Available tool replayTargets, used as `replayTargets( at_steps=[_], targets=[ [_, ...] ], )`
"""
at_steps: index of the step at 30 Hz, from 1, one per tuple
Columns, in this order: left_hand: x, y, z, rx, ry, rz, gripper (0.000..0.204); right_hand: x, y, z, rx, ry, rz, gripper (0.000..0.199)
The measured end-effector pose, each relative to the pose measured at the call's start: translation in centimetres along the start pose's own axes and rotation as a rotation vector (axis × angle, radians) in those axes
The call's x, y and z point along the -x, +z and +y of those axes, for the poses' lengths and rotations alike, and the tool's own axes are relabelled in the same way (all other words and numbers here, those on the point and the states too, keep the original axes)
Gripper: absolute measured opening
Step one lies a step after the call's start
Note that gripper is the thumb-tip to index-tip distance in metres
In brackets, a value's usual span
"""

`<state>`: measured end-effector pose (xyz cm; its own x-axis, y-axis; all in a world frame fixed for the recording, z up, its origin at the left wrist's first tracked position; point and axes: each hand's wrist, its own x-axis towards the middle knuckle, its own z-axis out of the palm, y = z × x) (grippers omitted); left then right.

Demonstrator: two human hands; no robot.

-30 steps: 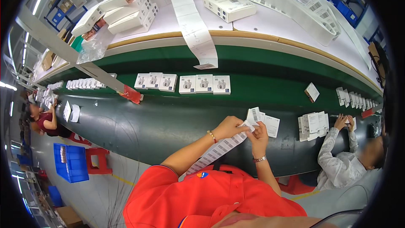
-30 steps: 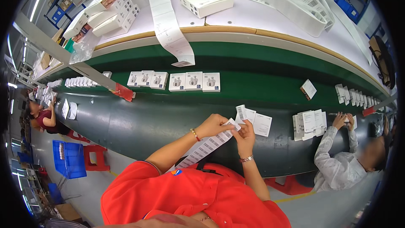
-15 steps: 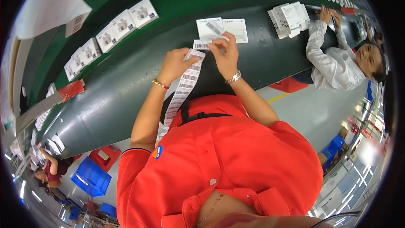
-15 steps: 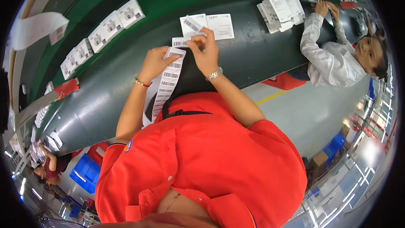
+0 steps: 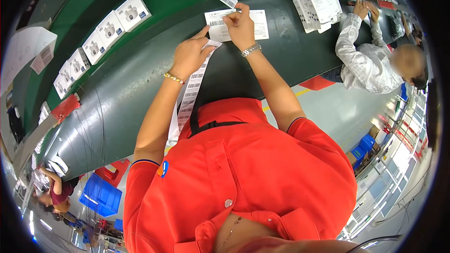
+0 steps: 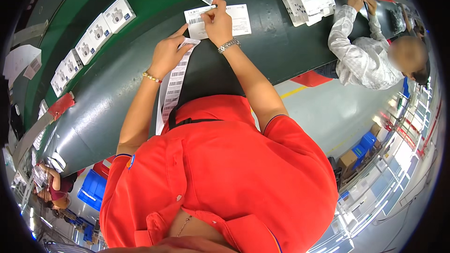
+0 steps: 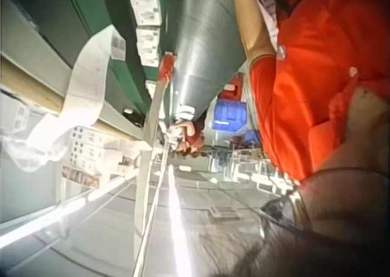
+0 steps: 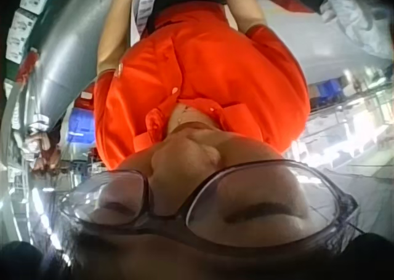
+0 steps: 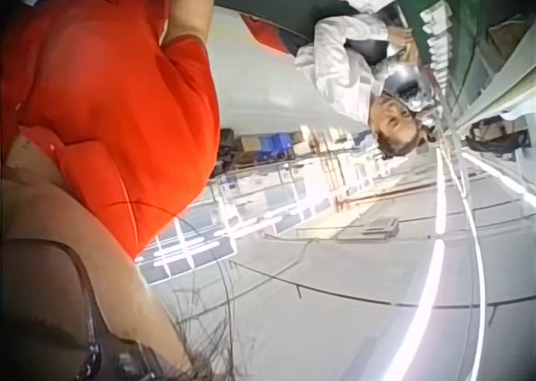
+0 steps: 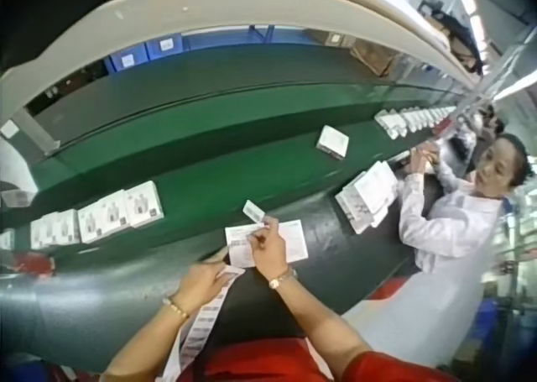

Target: The person places small product boxes in a line on the conveyor table, peels barcode stickers from a roll by hand, and adheres them onto the back of each box before pushing the labeled boxes down the line.

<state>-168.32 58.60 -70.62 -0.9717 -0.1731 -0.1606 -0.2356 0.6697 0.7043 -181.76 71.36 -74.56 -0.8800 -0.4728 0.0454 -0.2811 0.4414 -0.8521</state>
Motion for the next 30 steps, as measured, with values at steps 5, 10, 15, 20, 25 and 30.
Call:
replayTargets(
  at_steps=[5,10,15,20,25,30],
  targets=[
    [-1.2,0.8,-0.3,-0.032,0.035,-0.02,0.024,-0.5,0.3,0.8,0.026,-0.02,-0.003,0.045],
    [-1.7,1.4,-0.5,-0.034,0.023,-0.029,0.024,-0.8,0.3,1.3,0.058,-0.032,-0.008,0.045],
    [-2.0,2.2,-0.8,-0.049,0.028,-0.037,0.024,-0.3,0.8,1.6,0.18,-0.152,0.065,0.048],
    [-2.5,2.5,-0.5,-0.099,0.02,-0.086,0.022,-0.5,0.5,3.5,0.492,-0.286,0.232,0.055],
    [-3.7,3.0,0.4,-0.057,0.04,-0.076,0.022,-2.6,-4.8,6.6,0.329,-0.217,0.295,0.032],
    [-5.6,5.1,2.7,-0.052,0.121,-0.096,0.021,-2.6,-8.1,8.1,0.174,-0.03,0.134,0.02]
  ],
)
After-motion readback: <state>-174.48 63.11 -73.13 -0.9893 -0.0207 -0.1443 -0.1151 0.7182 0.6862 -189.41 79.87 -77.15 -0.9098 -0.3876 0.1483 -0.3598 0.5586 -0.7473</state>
